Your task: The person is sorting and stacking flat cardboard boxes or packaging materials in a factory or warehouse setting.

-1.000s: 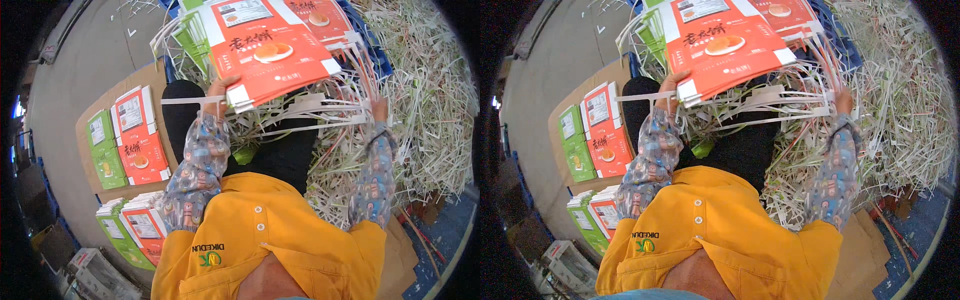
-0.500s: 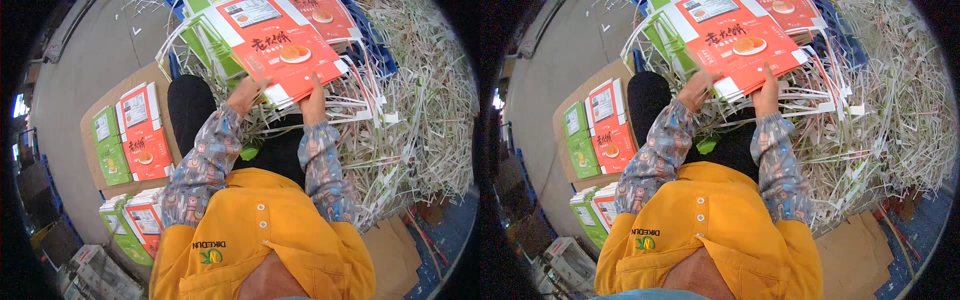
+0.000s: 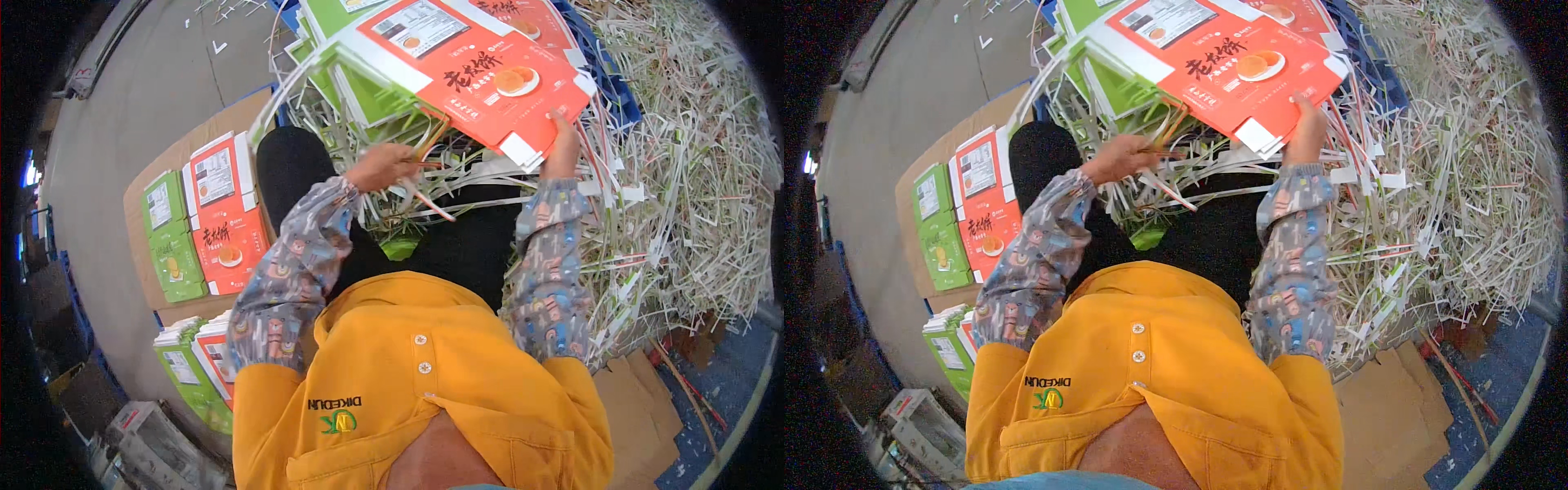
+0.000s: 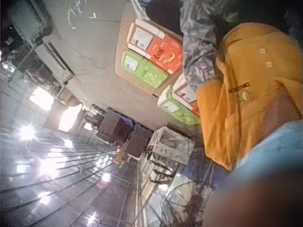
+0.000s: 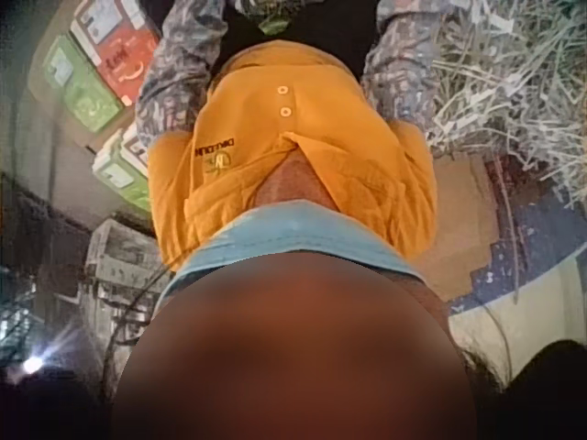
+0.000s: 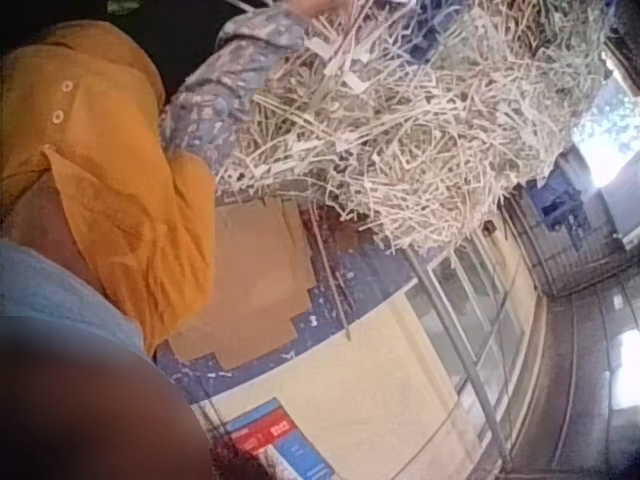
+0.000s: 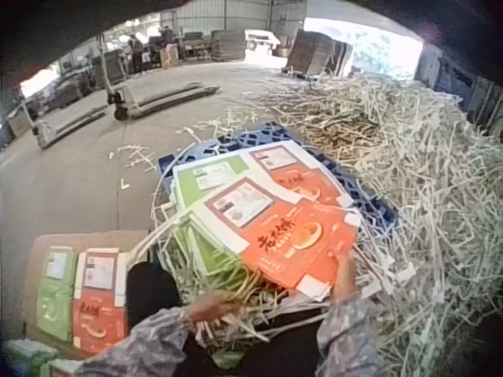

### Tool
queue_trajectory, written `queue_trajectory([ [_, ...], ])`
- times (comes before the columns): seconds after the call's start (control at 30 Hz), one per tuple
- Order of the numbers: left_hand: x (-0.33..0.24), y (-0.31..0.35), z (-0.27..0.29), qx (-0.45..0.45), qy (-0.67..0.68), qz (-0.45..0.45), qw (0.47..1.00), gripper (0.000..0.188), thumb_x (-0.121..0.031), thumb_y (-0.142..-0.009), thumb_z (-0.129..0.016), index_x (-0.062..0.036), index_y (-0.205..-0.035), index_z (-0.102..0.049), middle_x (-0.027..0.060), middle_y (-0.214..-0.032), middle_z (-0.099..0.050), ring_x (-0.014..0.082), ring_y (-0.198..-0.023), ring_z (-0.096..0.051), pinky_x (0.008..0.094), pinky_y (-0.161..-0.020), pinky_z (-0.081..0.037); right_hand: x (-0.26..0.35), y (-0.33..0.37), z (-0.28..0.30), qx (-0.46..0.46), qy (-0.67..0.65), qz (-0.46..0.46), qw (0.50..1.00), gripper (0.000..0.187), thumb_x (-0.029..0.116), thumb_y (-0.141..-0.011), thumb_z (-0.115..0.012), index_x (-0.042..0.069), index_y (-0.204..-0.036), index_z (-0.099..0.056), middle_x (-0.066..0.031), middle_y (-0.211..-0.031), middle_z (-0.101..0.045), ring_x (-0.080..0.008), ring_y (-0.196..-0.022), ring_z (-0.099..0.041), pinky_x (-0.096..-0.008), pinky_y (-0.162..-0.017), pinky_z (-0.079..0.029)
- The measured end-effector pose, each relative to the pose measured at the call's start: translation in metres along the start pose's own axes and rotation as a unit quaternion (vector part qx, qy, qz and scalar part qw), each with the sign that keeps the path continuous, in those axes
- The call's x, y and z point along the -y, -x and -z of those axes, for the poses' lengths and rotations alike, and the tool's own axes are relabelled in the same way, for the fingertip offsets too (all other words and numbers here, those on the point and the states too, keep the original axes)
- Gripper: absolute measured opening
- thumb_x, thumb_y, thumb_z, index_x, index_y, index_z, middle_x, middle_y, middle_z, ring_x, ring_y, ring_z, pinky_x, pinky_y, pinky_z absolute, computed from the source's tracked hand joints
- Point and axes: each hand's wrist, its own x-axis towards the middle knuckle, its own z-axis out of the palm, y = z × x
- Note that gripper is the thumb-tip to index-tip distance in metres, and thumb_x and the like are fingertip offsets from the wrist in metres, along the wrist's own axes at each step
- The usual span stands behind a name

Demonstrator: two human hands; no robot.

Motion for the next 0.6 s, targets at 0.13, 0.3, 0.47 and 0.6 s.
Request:
queue_trajectory([
  [0.13, 0.061, 0.019, -0.002, 0.054, -0.422, 0.061, 0.903, 0.013, -0.021, -0.076, -0.053, -0.0139, -0.082, -0.061, 0.0085, -0.070, -0.059, 0.0306, -0.069, -0.058, 0.0392, -0.055, -0.044, 0.043, -0.027, 0.039, 0.053, 0.052, -0.038, 0.997, 0.037, 0.014, -0.075, -0.055, -0.006, -0.105, -0.047, -0.0134, -0.097, -0.056, -0.0227, -0.078, -0.059, -0.0325, -0.070, -0.049],
  [0.3, 0.091, 0.037, 0.006, 0.221, -0.366, 0.098, 0.899, 0.029, -0.031, -0.071, -0.060, -0.0051, -0.085, -0.061, 0.0144, -0.085, -0.061, 0.0301, -0.079, -0.059, 0.0428, -0.075, -0.043, 0.064, -0.017, 0.035, 0.060, 0.030, 0.002, 0.998, 0.042, 0.019, -0.076, -0.055, -0.001, -0.111, -0.043, -0.0127, -0.097, -0.056, -0.0230, -0.084, -0.059, -0.0334, -0.074, -0.048],
  [0.47, 0.032, -0.004, 0.047, -0.228, 0.117, 0.025, 0.966, 0.058, -0.035, -0.071, -0.065, 0.0083, -0.106, -0.049, 0.0180, -0.099, -0.055, 0.0205, -0.092, -0.052, 0.0292, -0.081, -0.040, 0.038, -0.010, 0.045, 0.042, 0.034, 0.001, 0.999, 0.042, 0.012, -0.077, -0.054, -0.004, -0.113, -0.040, -0.0152, -0.106, -0.052, -0.0246, -0.089, -0.057, -0.0343, -0.076, -0.048],
  [0.6, 0.010, -0.052, 0.028, -0.204, 0.189, 0.115, 0.953, 0.035, -0.032, -0.076, -0.059, 0.0027, -0.084, -0.060, 0.0074, -0.072, -0.059, 0.0133, -0.067, -0.053, 0.0258, -0.063, -0.042, 0.013, -0.006, 0.051, 0.023, -0.016, -0.015, 0.999, 0.040, 0.010, -0.077, -0.054, -0.006, -0.111, -0.041, -0.0168, -0.106, -0.051, -0.0246, -0.090, -0.057, -0.0336, -0.076, -0.049],
])
